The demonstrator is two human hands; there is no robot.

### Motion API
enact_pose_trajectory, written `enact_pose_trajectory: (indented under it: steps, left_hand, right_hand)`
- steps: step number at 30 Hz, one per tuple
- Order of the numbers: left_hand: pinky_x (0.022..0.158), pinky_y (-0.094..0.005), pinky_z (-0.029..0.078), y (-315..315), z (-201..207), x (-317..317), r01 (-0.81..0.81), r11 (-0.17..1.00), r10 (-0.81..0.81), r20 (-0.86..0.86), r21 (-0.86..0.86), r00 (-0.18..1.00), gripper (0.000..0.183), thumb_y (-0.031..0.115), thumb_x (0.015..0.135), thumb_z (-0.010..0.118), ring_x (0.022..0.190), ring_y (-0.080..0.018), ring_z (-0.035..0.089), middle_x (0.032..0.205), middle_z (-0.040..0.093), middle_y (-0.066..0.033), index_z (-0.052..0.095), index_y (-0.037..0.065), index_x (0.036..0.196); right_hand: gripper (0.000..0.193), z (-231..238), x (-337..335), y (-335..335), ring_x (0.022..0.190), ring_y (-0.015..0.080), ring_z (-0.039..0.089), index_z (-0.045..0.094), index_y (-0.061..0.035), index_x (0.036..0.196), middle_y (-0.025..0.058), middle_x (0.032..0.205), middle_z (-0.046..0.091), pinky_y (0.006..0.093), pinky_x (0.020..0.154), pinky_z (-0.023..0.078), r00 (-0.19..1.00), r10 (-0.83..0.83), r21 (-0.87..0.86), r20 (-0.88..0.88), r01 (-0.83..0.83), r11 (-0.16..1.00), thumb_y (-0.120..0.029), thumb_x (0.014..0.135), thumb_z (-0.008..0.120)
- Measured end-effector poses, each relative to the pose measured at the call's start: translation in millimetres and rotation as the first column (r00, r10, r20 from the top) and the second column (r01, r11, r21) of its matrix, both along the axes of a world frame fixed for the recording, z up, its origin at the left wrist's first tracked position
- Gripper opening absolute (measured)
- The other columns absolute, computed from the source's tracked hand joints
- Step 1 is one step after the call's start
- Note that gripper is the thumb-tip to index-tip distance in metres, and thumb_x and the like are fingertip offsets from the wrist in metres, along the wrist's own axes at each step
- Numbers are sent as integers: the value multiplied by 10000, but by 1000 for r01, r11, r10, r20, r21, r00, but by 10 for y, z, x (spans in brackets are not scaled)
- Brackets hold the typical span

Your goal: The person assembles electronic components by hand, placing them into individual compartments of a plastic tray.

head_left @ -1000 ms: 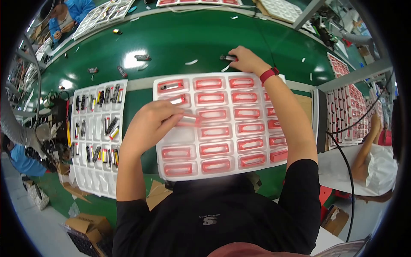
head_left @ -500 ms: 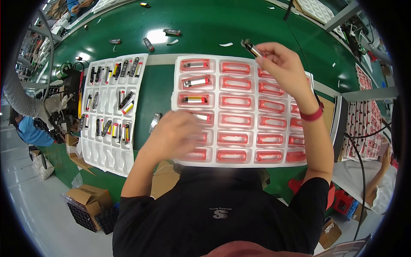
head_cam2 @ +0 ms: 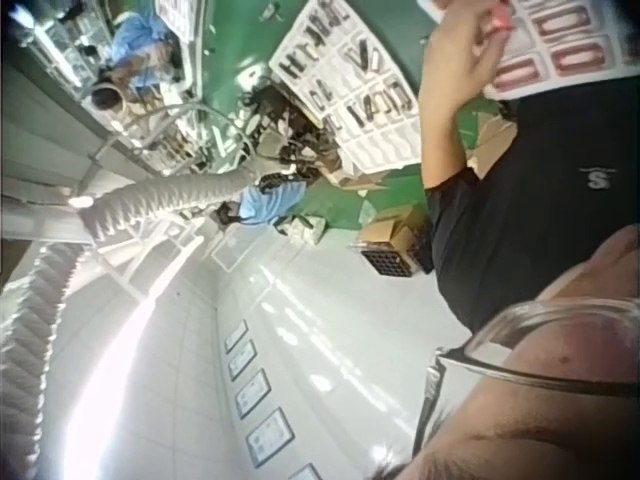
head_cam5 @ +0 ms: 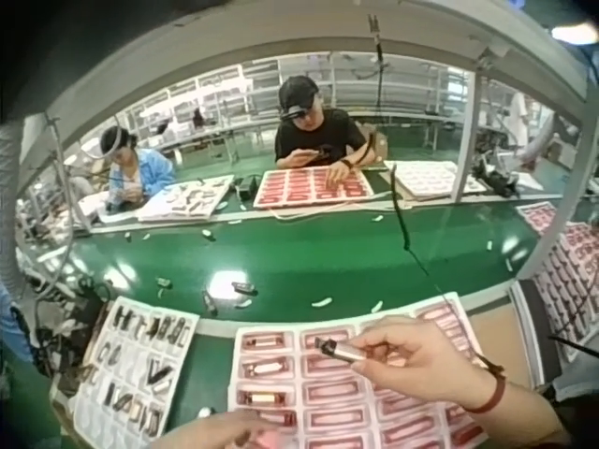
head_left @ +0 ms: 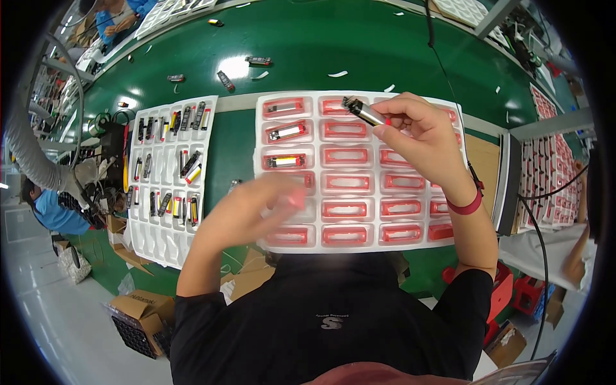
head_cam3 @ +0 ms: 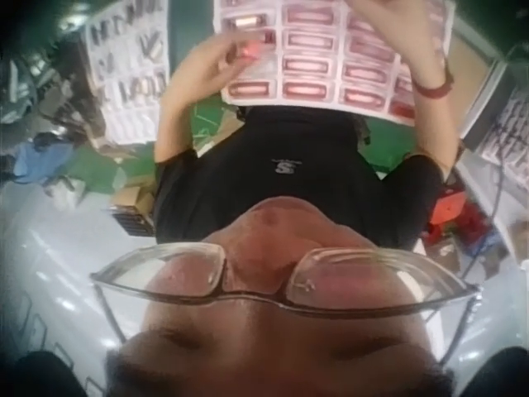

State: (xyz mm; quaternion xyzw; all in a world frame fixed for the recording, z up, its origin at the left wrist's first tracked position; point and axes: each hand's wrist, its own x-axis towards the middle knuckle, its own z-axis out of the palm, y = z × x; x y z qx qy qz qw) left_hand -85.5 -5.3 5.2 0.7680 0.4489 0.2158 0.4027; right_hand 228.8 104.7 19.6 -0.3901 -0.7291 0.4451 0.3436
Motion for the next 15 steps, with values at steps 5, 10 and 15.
enact_pose_trajectory:
  steps: [5,10,15]
  left_hand:
    - [824,-321,579,565,-92,237,-115,968,234,633,-224,738,411,-47,956,618,990,-192,709,1141,664,-96,529,13,1353]
    - [947,-329,575,893,-178,500,43,961,185,752,-273,633,399,-70,955,606,1101,-196,687,1275,607,-100,528,10,1338]
    - [960,-329,557,970,-149,662,-15,995,-48,616,96,786,451,-16,903,728,1196,-184,608,1257,593,-72,628,70,1334]
  right_hand:
    - [303,147,-77,-108,813,101,609,715,29,1144,53,1020,665,243,720,488,1000,-5,271,-11,8,962,65,848,766]
    - [262,213,-92,-181,815,182,687,734,21,1092,117,976,716,275,670,545,993,-79,502,93,22,865,47,833,770]
    - [227,173,36,-210,784,202,688,743,5,1076,114,951,694,311,694,564,994,-81,447,79,37,894,-4,850,749]
